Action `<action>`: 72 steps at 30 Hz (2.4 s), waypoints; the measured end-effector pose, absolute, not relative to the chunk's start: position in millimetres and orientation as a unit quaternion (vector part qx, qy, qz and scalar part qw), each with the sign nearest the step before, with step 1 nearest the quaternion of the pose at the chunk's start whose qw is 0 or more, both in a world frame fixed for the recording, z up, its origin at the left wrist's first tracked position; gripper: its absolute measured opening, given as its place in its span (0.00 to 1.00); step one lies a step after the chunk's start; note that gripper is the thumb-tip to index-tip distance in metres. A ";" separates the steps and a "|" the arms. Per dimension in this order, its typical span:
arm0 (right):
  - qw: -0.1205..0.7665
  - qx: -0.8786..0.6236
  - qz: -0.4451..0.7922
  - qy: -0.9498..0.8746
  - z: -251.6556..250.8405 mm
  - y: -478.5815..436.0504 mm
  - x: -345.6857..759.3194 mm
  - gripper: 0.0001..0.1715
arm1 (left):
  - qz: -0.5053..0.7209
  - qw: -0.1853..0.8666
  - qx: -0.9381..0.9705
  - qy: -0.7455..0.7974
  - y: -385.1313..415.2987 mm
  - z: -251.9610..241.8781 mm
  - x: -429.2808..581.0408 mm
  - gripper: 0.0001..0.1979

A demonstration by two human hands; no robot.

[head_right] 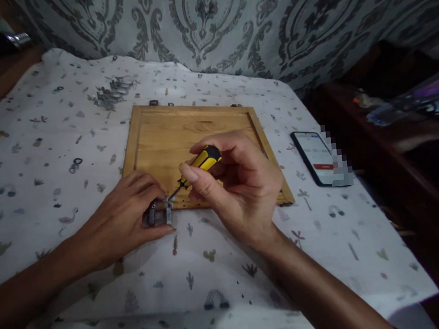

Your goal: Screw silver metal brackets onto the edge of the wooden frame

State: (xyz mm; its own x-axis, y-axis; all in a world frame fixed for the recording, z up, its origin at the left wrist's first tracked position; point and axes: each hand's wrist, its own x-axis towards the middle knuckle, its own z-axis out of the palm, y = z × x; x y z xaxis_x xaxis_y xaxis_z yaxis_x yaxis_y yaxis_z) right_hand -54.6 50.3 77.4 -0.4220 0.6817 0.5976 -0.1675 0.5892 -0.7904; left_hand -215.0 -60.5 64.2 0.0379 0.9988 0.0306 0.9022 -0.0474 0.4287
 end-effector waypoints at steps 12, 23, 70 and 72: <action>0.379 -0.108 0.429 -0.813 93.7 49.3 -47.4 0.12 | 0.146 0.186 0.693 0.681 -59.4 69.6 -214.2 0.17; 0.294 -0.060 0.408 -0.863 107.9 60.1 -51.7 0.18 | 0.204 0.148 0.704 0.664 -62.9 58.4 -216.8 0.15; 0.465 -0.163 0.382 -0.781 81.5 46.9 -47.8 0.13 | 0.166 0.148 0.712 0.666 -61.4 63.4 -217.1 0.16; 0.464 -0.161 0.377 -0.785 81.4 47.6 -47.7 0.12 | 0.168 0.145 0.712 0.666 -61.6 63.1 -217.2 0.16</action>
State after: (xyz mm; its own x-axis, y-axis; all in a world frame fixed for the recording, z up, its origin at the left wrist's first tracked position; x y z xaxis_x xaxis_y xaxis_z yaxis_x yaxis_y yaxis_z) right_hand -47.7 47.6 81.4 -0.5171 0.6025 0.6079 -0.0976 0.6641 -0.7412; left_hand -217.2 -61.6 63.1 0.0569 0.9973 0.0458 0.8998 -0.0711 0.4306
